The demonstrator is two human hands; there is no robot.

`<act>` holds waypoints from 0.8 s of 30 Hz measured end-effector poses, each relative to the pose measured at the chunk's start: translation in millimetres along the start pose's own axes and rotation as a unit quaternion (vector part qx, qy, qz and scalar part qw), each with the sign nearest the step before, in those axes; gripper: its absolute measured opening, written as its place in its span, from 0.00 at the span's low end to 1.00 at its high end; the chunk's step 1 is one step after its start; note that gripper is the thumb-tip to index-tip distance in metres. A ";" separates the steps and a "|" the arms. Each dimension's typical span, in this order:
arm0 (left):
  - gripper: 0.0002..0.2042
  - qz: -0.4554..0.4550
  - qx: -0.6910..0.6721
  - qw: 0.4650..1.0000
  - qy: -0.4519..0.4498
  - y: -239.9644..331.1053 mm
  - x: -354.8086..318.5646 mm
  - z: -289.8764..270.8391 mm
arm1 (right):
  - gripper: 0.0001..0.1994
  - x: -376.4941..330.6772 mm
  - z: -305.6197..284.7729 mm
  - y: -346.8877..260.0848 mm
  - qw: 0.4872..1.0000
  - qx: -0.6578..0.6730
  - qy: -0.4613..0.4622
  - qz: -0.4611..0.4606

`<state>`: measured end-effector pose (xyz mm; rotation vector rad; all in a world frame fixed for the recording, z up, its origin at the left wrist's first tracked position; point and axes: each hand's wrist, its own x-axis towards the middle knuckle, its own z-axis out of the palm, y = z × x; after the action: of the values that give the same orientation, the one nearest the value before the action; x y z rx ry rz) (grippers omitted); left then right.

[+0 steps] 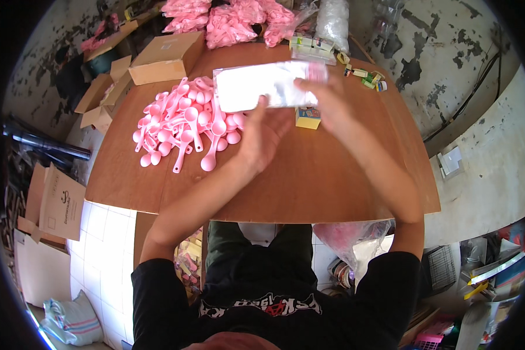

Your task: The person repeatedly picks pink plastic spoons from a pile on a table, places each spoon into a small clear plastic bag, and seals the bag. The person also handles small yellow paper slips and stacks the completed packages on the table.

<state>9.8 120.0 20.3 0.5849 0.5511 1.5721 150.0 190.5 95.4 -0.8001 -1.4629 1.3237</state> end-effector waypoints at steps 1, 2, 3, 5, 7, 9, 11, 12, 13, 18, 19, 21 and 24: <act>0.23 0.109 -0.099 0.988 0.036 3.1 12.5 5.6 | 0.20 -11.6 4.4 15.8 0.997 0.052 0.056 0.029; 0.23 0.141 -0.060 0.987 0.049 5.7 26.8 -4.9 | 0.21 -22.1 9.3 25.5 0.993 0.083 0.057 0.067; 0.23 0.172 -0.020 0.983 0.061 8.3 38.8 -18.0 | 0.21 -28.3 11.2 40.2 0.990 0.093 0.063 0.085; 0.22 0.146 -0.001 0.986 0.077 15.3 48.6 -16.8 | 0.22 -43.0 5.7 63.8 0.979 0.121 0.097 0.132; 0.21 0.003 0.101 0.994 0.031 16.5 69.1 -32.9 | 0.21 -53.2 -0.5 76.0 0.970 0.122 0.069 0.199; 0.21 -0.054 0.138 0.989 0.003 15.7 88.2 -45.3 | 0.21 -59.2 -0.6 87.3 0.956 0.122 0.039 0.264; 0.19 -0.036 0.240 0.968 -0.058 10.0 103.9 -50.2 | 0.21 -59.8 9.4 103.0 0.957 0.134 0.077 0.245; 0.25 -0.038 0.282 0.955 -0.078 12.5 117.9 -56.3 | 0.19 -51.5 13.8 114.5 0.957 0.163 0.074 0.228; 0.25 -0.046 0.280 0.956 -0.080 11.3 123.6 -49.5 | 0.19 -43.8 15.5 127.4 0.956 0.163 0.081 0.232; 0.34 0.310 0.511 0.794 0.110 36.4 125.2 -34.1 | 0.18 -16.8 37.9 139.0 0.931 0.197 0.195 0.237; 0.34 0.307 0.515 0.792 0.110 41.9 118.5 -36.5 | 0.18 -13.8 42.1 141.1 0.933 0.195 0.190 0.235; 0.33 0.309 0.532 0.788 0.012 42.0 95.8 -33.9 | 0.19 -10.6 27.9 137.5 0.938 0.191 0.155 0.246; 0.30 0.291 0.578 0.761 -0.048 53.0 49.8 -46.7 | 0.23 -24.7 17.4 118.5 0.928 0.170 0.088 0.318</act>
<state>-63.8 165.3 22.3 1.9141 1.3713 1.6019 125.7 184.7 -24.3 -1.1759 -0.8108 1.8655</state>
